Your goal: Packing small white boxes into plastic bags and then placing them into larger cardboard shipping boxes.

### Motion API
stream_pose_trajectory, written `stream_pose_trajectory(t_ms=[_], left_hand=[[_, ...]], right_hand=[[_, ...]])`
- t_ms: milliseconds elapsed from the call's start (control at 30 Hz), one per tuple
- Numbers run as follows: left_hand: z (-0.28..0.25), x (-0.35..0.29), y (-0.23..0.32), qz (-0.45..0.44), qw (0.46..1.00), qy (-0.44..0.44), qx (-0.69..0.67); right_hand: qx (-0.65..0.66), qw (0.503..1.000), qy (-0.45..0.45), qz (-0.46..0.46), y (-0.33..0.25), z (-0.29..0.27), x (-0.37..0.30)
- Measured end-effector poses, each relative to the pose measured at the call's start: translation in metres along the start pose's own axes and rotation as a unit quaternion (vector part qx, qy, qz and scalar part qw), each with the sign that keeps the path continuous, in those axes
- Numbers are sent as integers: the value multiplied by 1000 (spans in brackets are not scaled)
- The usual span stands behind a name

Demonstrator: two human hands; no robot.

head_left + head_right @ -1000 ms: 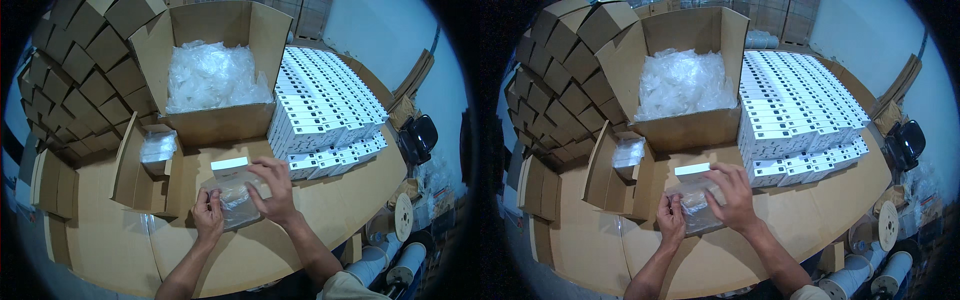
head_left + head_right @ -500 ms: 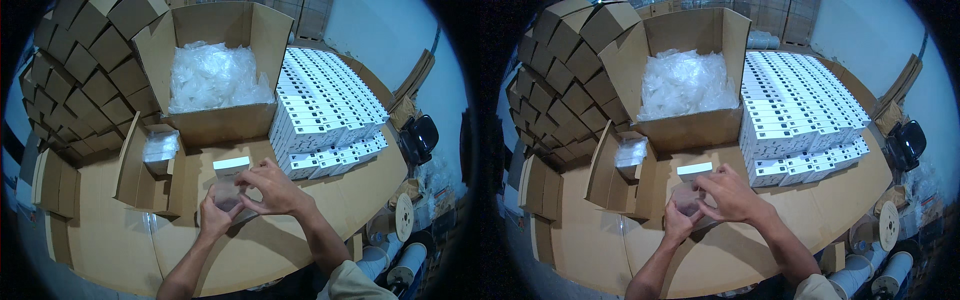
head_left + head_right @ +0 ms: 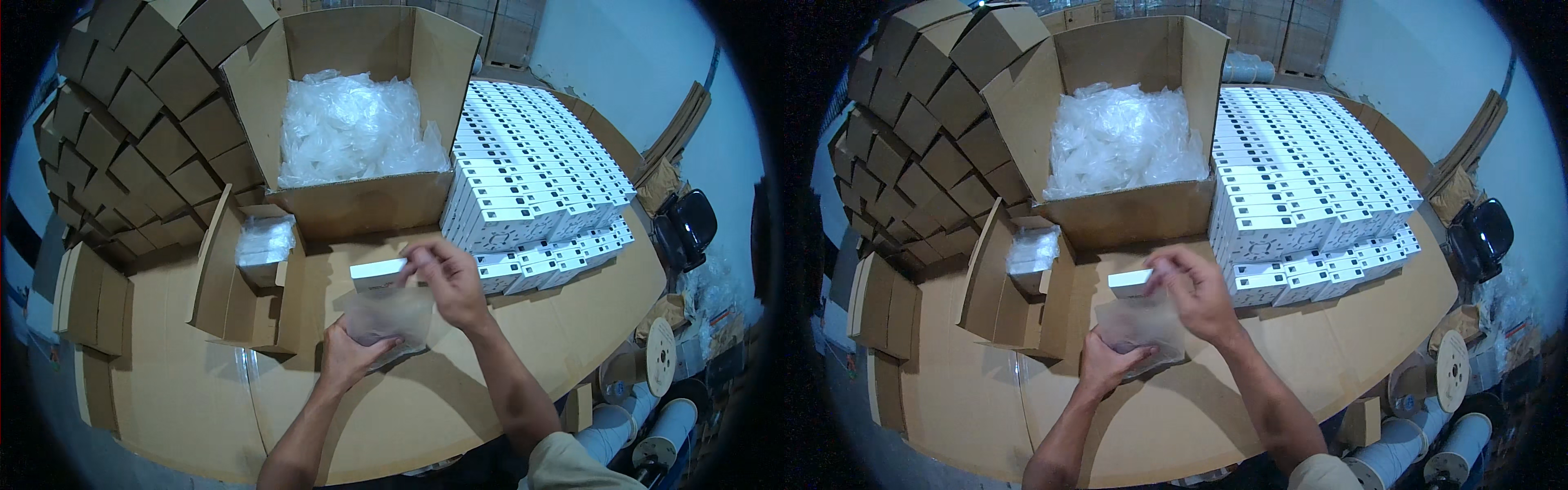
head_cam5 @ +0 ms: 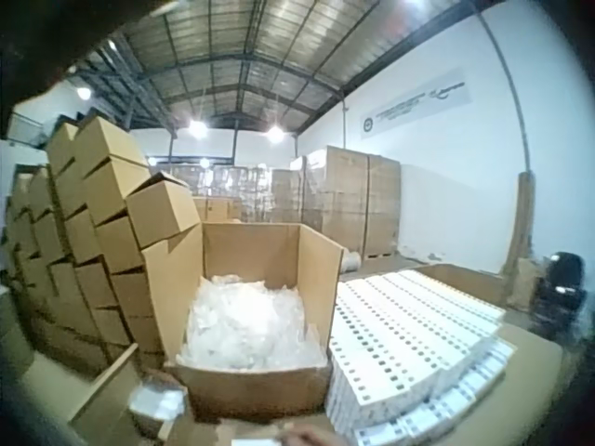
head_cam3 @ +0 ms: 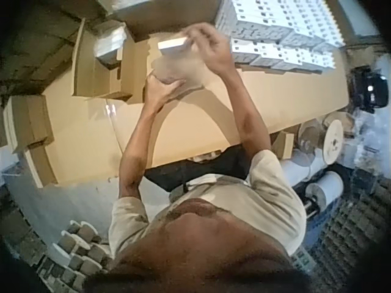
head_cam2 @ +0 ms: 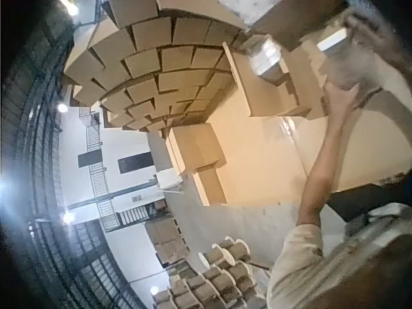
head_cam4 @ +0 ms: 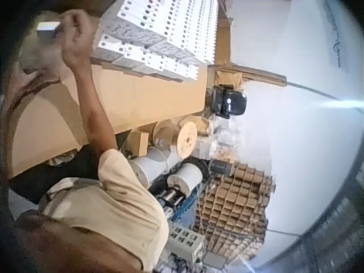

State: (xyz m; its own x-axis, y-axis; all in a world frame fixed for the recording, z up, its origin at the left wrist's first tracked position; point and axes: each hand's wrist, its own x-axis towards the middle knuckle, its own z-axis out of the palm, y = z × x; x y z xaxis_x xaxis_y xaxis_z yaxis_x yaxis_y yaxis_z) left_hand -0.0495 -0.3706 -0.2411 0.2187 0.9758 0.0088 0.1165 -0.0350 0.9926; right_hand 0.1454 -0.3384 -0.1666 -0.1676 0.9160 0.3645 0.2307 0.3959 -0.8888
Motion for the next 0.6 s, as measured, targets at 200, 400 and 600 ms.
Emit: stream_pose_trajectory(t_ms=[200,400,600], left_hand=[[-2,4,1,-13,999,17,46],[-5,7,-7,-26,998,34,43],[-10,12,-7,-35,997,16,60]], right_hand=[[79,986,145,29,76,5,-16],[119,988,-8,95,78,6,-20],[109,991,24,79,86,8,-18]])
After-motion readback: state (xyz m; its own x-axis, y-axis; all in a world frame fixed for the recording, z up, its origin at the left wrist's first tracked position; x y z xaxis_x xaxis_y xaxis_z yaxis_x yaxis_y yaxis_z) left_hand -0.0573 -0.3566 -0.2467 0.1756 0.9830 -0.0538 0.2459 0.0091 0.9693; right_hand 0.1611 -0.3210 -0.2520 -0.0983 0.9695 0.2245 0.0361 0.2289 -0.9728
